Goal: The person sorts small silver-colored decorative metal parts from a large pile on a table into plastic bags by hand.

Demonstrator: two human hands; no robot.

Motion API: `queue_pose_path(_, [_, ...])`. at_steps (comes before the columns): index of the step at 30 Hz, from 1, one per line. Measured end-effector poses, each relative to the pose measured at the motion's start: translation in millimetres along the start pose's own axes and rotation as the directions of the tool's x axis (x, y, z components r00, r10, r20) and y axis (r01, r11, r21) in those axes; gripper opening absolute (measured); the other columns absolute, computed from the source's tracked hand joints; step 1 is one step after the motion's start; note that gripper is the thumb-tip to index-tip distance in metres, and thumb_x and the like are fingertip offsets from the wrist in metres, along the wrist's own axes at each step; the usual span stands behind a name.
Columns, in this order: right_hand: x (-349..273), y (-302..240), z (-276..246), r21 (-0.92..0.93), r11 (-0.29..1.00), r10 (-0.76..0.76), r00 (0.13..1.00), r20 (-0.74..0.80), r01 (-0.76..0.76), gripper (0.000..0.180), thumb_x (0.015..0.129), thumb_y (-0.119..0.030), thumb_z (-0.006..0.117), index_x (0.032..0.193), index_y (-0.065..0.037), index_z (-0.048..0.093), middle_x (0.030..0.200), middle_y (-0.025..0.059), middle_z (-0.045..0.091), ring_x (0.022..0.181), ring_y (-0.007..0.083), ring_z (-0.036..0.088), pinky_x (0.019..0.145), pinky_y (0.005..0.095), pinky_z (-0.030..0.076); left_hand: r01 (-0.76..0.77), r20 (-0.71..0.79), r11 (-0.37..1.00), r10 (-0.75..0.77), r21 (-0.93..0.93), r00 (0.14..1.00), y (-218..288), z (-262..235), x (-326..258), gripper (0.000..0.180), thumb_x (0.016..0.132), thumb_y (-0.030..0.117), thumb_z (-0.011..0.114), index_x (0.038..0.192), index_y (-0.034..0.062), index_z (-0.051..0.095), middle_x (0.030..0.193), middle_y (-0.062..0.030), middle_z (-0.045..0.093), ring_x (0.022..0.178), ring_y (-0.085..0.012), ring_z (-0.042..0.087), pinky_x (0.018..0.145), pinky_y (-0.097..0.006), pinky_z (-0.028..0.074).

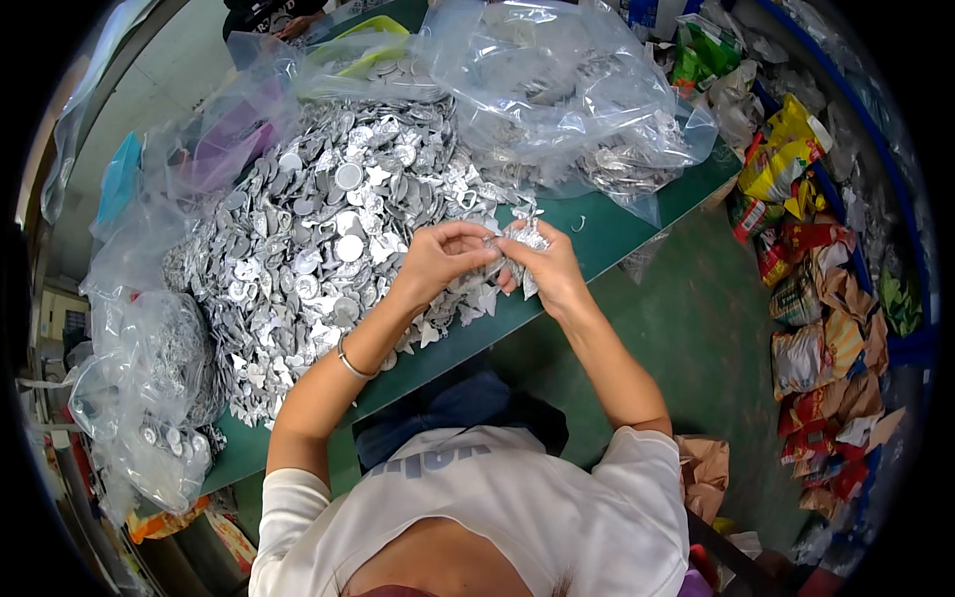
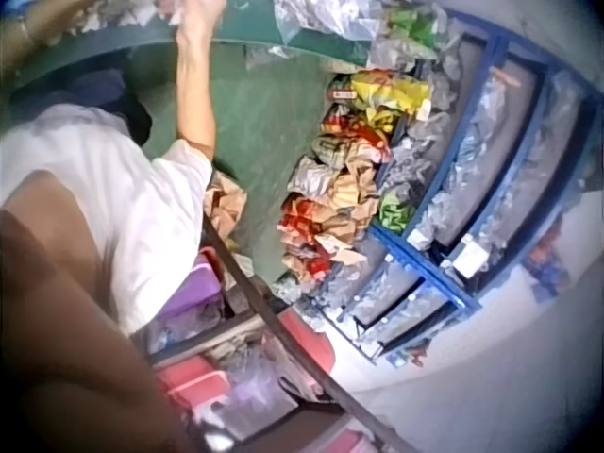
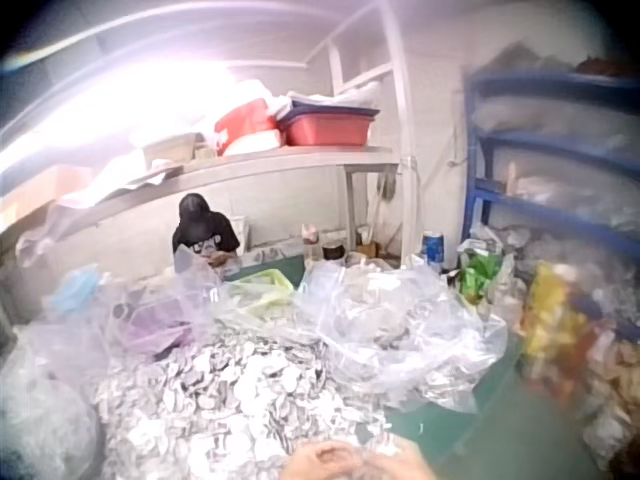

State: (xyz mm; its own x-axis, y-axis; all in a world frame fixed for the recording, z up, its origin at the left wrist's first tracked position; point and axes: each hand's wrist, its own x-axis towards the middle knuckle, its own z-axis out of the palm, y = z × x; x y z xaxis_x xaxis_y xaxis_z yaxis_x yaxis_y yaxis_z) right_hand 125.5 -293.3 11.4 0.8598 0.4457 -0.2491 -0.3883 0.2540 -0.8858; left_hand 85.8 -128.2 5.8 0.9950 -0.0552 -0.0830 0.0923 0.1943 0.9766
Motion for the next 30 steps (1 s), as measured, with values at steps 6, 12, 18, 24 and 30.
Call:
queue_pose_path(6, [-10, -13, -8, 0.040, 0.996, 0.084, 0.996, 0.034, -0.085, 0.019, 0.081, -0.007, 0.061, 0.095, 0.003, 0.052, 0.074, 0.0107, 0.060, 0.050, 0.0168, 0.058, 0.037, 0.0261, 0.044, 0.051, -0.017, 0.997, -0.052, -0.060, 0.998, -2, 5, -4, 0.025, 0.073, 0.003, 0.071, 0.094, -0.0053, 0.060, 0.081, -0.0059, 0.063, 0.073, -0.0091, 0.059, 0.062, -0.020, 0.049])
queue_pose_path(12, [-22, -25, -4, 0.073, 0.988, 0.123, 0.984, 0.129, -0.133, 0.020, 0.082, -0.006, 0.060, 0.098, 0.005, 0.056, 0.076, 0.0103, 0.061, 0.052, 0.0141, 0.057, 0.037, 0.0244, 0.043, 0.251, 0.099, 0.920, -0.232, -0.301, 0.968, 6, -2, -12, 0.025, 0.076, 0.003, 0.068, 0.098, -0.0006, 0.059, 0.090, -0.0070, 0.064, 0.077, -0.0124, 0.063, 0.066, -0.023, 0.053])
queue_pose_path(18, [-28, -34, 1, 0.078, 0.988, 0.120, 0.980, 0.157, -0.133, 0.024, 0.084, -0.009, 0.056, 0.104, 0.005, 0.056, 0.079, 0.0113, 0.059, 0.043, 0.0136, 0.051, 0.033, 0.0230, 0.037, 0.295, 0.134, 0.893, -0.264, -0.341, 0.955, 15, -1, -16, 0.028, 0.076, 0.006, 0.069, 0.101, -0.0026, 0.058, 0.090, -0.0083, 0.064, 0.079, -0.0132, 0.062, 0.068, -0.024, 0.053])
queue_pose_path(24, [-31, -33, -1, 0.140, 0.979, 0.114, 0.968, 0.222, -0.147, 0.023, 0.084, -0.009, 0.058, 0.103, 0.005, 0.056, 0.077, 0.0097, 0.060, 0.051, 0.0116, 0.056, 0.036, 0.0222, 0.042, 0.303, 0.169, 0.873, -0.256, -0.382, 0.952, 16, 1, -19, 0.027, 0.077, 0.006, 0.068, 0.101, -0.0016, 0.058, 0.089, -0.0071, 0.064, 0.079, -0.0127, 0.062, 0.069, -0.023, 0.053])
queue_pose_path(30, [-36, -31, -4, 0.097, 0.985, 0.111, 0.961, 0.255, -0.139, 0.022, 0.084, -0.007, 0.059, 0.103, 0.002, 0.055, 0.073, 0.0070, 0.057, 0.052, 0.0108, 0.055, 0.038, 0.0218, 0.043, 0.192, 0.066, 0.944, -0.181, -0.269, 0.981, 25, 13, -26, 0.025, 0.078, 0.004, 0.066, 0.101, -0.0028, 0.059, 0.088, -0.0075, 0.064, 0.078, -0.0125, 0.062, 0.070, -0.024, 0.051])
